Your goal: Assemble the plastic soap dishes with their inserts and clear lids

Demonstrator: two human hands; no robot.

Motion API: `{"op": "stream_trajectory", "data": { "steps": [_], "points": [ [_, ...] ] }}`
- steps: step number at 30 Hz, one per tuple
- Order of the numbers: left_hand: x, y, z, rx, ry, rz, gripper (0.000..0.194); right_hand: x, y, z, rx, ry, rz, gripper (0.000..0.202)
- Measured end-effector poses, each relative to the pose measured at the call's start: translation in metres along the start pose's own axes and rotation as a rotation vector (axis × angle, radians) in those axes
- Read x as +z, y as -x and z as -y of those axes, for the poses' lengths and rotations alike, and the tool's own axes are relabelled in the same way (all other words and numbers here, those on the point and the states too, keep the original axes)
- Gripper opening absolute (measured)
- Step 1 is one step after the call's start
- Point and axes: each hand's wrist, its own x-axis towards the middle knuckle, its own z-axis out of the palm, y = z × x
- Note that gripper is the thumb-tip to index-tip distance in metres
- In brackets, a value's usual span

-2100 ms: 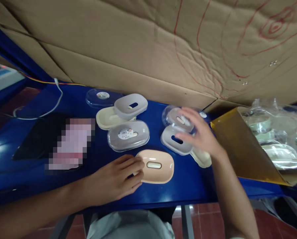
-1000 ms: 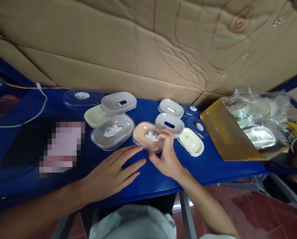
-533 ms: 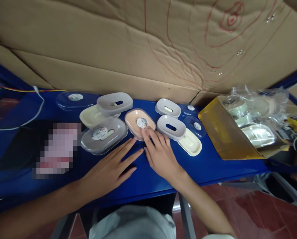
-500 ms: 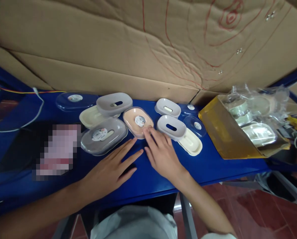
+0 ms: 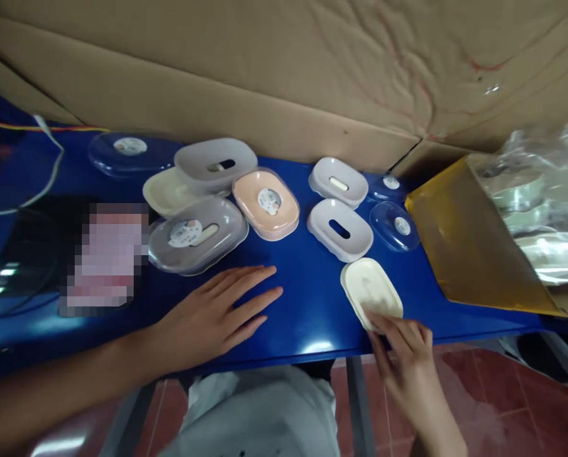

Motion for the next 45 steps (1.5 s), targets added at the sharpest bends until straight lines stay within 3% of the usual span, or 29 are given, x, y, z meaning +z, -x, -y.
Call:
{"op": "stream_trajectory", "data": {
  "steps": [4, 7, 12, 16, 18, 21, 26, 28, 33, 36, 39, 43, 45],
  "points": [
    [-0.002, 0.001, 0.000, 0.056, 0.056, 0.083, 0.048, -0.007, -0.004, 0.029, -0.127, -0.199, 0.199, 0.043],
    [0.000, 0.002, 0.003, 0.074, 0.076, 0.104, 0.050, -0.001, -0.039, 0.041, -0.247, -0.269, 0.276, 0.045],
    [-0.001, 0.002, 0.009, -0.014, 0.014, 0.052, 0.030, -0.004, -0.135, 0.018, -0.313, -0.121, 0.074, 0.034],
    [-0.005, 0.000, 0.012, -0.052, -0.030, 0.027, 0.024, 0.002, -0.183, -0.007, -0.309, 0.074, 0.101, 0.042],
    [-0.005, -0.001, 0.013, -0.075, -0.016, 0.019, 0.023, 0.007, -0.187, -0.011, -0.331, 0.064, 0.099, 0.033],
    [-0.003, 0.000, 0.013, -0.110, 0.010, 0.007, 0.037, 0.005, -0.178, -0.007, -0.393, -0.054, 0.071, 0.021],
    [-0.001, 0.001, 0.015, -0.178, 0.067, -0.074, 0.057, -0.008, -0.163, 0.021, -0.535, -0.243, 0.169, 0.024],
    [-0.002, 0.001, 0.017, -0.174, 0.082, -0.074, 0.059, -0.006, -0.159, 0.034, -0.609, -0.237, 0.198, 0.025],
    [-0.001, 0.003, 0.021, -0.149, 0.060, 0.010, 0.046, 0.010, -0.153, 0.056, -0.727, -0.090, 0.108, 0.023],
    [0.002, 0.006, 0.021, -0.129, 0.043, 0.038, 0.063, 0.012, -0.154, 0.054, -0.747, -0.061, 0.129, 0.022],
    [0.003, 0.006, 0.020, -0.124, 0.039, 0.047, 0.058, 0.010, -0.163, 0.033, -0.692, -0.181, 0.150, 0.028],
    [0.001, 0.005, 0.018, -0.106, 0.046, 0.031, 0.043, 0.015, -0.184, -0.012, -0.261, -0.060, -0.110, 0.050],
    [0.000, 0.006, 0.018, -0.095, 0.049, 0.027, 0.042, 0.022, -0.192, -0.027, -0.138, 0.037, -0.168, 0.059]
  ]
}}
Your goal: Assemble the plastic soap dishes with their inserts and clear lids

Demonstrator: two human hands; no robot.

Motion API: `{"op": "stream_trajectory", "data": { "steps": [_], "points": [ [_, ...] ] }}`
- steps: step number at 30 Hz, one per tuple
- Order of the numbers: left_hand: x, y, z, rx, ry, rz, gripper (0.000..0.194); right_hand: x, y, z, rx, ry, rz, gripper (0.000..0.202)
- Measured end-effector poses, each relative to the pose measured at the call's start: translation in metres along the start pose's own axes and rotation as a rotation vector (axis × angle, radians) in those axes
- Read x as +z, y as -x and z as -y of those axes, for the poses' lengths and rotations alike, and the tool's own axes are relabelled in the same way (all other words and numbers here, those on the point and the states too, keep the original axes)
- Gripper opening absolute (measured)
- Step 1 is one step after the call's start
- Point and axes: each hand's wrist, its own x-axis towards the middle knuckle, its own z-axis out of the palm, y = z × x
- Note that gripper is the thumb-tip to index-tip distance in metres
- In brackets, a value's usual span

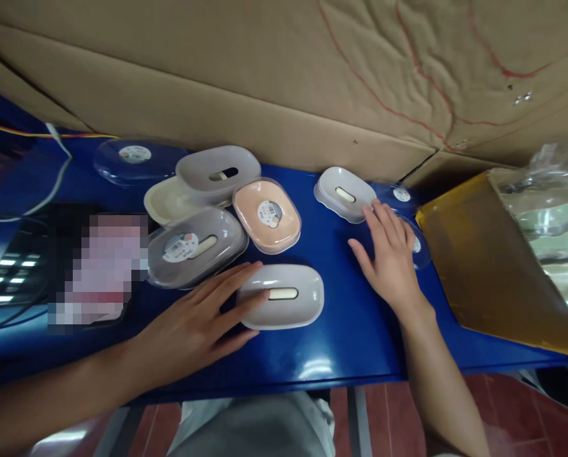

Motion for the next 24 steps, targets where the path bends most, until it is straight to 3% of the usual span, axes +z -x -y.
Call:
{"op": "stream_trajectory", "data": {
  "steps": [5, 8, 13, 17, 20, 24],
  "points": [
    [0.000, 0.001, -0.001, 0.009, -0.022, -0.011, 0.042, 0.008, -0.004, -0.009, -0.010, -0.037, 0.045, 0.052],
    [-0.001, 0.001, -0.002, 0.009, -0.043, -0.018, 0.040, 0.002, -0.001, -0.020, 0.076, 0.005, 0.038, 0.057],
    [-0.003, 0.000, -0.004, 0.008, -0.065, -0.019, 0.037, -0.012, 0.018, -0.071, 0.302, 0.124, 0.271, 0.086],
    [-0.003, -0.001, -0.005, 0.013, -0.030, -0.038, 0.036, -0.025, 0.030, -0.096, 0.256, 0.010, 0.385, 0.082],
    [-0.003, -0.002, -0.005, -0.024, 0.019, -0.069, 0.043, -0.036, 0.028, -0.082, 0.126, -0.122, 0.384, 0.084],
    [-0.001, -0.002, -0.004, -0.069, 0.085, -0.110, 0.054, -0.044, 0.021, -0.009, -0.110, -0.347, 0.362, 0.081]
  ]
}}
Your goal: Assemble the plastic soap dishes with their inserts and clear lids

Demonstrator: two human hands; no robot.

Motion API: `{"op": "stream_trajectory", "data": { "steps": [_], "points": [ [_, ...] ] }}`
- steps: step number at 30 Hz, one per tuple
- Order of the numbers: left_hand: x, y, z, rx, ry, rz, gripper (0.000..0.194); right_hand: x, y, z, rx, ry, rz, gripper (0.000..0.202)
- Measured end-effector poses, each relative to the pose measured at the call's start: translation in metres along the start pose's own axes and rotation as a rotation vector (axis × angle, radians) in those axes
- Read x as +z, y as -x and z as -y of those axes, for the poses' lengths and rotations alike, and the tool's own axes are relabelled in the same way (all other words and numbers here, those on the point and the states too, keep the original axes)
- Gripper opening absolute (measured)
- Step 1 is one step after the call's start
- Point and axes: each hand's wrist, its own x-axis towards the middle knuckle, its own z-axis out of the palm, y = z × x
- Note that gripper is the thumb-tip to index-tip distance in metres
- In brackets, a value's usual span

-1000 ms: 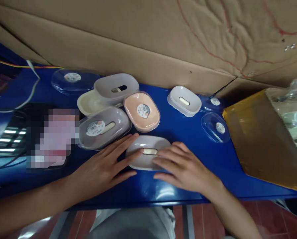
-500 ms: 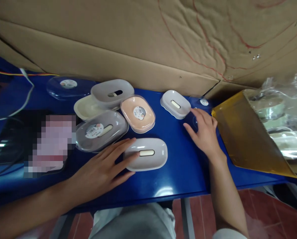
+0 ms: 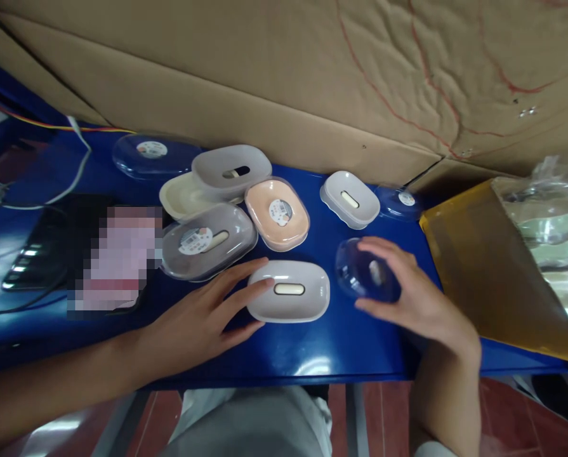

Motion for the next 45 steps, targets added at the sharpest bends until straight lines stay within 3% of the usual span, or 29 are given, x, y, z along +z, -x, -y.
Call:
{"op": "stream_trajectory", "data": {
  "steps": [3, 6, 10, 17, 21, 34, 40, 43, 45],
  "points": [
    [0.002, 0.002, 0.001, -0.015, 0.048, -0.022, 0.062, 0.026, -0.013, 0.056, -0.241, 0.053, 0.045, 0.073],
    [0.002, 0.003, 0.002, -0.014, 0.067, -0.023, 0.064, 0.054, -0.023, 0.077, -0.387, 0.123, 0.027, 0.067],
    [0.002, 0.002, 0.002, 0.001, 0.065, -0.007, 0.062, 0.070, -0.028, 0.067, -0.440, 0.128, -0.005, 0.072],
    [-0.001, 0.000, 0.004, -0.013, 0.113, 0.053, 0.074, 0.071, -0.029, 0.068, -0.546, 0.223, -0.050, 0.065],
    [-0.003, -0.001, 0.004, -0.022, 0.130, 0.086, 0.083, 0.073, -0.030, 0.074, -0.516, 0.231, -0.046, 0.056],
    [-0.001, -0.001, 0.007, -0.014, 0.075, 0.151, 0.083, 0.080, -0.029, 0.075, -0.556, 0.330, -0.106, 0.044],
    [-0.009, -0.002, -0.002, -0.038, -0.082, 0.121, 0.077, 0.089, -0.035, 0.070, -0.558, 0.358, -0.171, 0.047],
    [-0.026, -0.004, -0.003, 0.007, -0.171, 0.005, 0.060, 0.085, -0.042, 0.069, -0.587, 0.390, -0.239, 0.049],
    [-0.044, -0.009, 0.010, 0.004, -0.213, -0.124, 0.046, 0.080, -0.044, 0.067, -0.628, 0.410, -0.290, 0.055]
  ]
}}
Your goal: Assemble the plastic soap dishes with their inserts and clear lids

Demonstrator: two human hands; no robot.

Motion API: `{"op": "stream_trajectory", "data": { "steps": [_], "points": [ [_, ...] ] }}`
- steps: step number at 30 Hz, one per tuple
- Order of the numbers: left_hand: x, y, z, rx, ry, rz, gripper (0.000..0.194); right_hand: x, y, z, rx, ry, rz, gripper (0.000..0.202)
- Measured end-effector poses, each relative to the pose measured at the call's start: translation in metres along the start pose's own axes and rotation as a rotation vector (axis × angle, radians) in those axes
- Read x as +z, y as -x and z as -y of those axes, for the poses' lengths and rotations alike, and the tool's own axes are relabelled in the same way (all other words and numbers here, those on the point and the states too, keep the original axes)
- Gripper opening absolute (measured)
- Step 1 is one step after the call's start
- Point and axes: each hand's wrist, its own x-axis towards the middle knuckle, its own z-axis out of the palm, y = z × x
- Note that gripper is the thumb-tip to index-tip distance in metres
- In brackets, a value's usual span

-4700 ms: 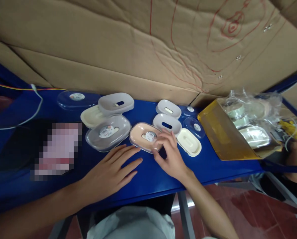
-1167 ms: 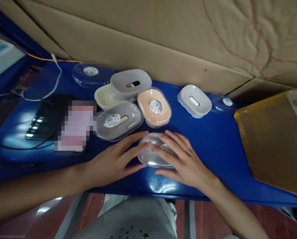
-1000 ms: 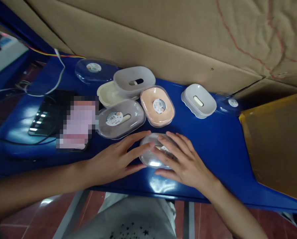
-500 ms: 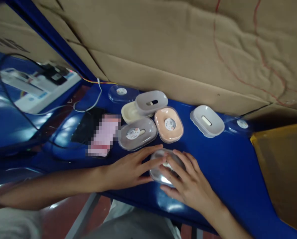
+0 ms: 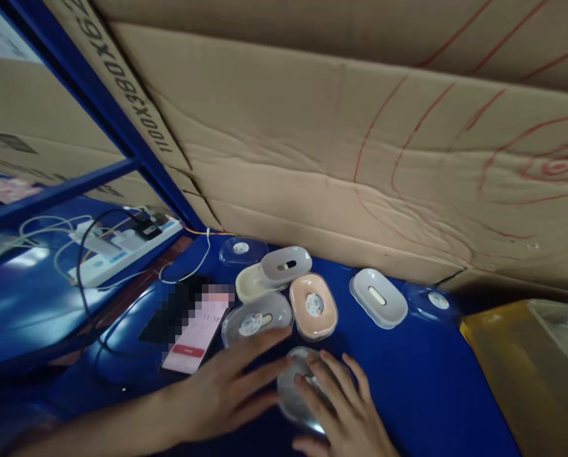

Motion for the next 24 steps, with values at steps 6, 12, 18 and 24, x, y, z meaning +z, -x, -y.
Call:
{"op": "stream_trajectory", "data": {
  "steps": [6, 12, 18, 24],
  "points": [
    [-0.033, -0.029, 0.124, -0.381, -0.170, 0.053, 0.039, 0.009, 0.023, -0.012, 0.127, -0.117, -0.144, 0.061],
    [-0.032, -0.025, 0.210, -0.558, -0.171, 0.295, 0.085, 0.035, 0.037, -0.030, 0.587, -0.295, -0.425, 0.031],
    [-0.022, -0.027, 0.239, -0.597, -0.097, 0.338, 0.091, 0.021, 0.030, -0.042, 0.632, -0.381, -0.439, 0.026],
    [-0.024, -0.027, 0.240, -0.603, -0.049, 0.266, 0.085, -0.002, 0.028, -0.041, 0.509, -0.372, -0.292, 0.023]
  ]
}}
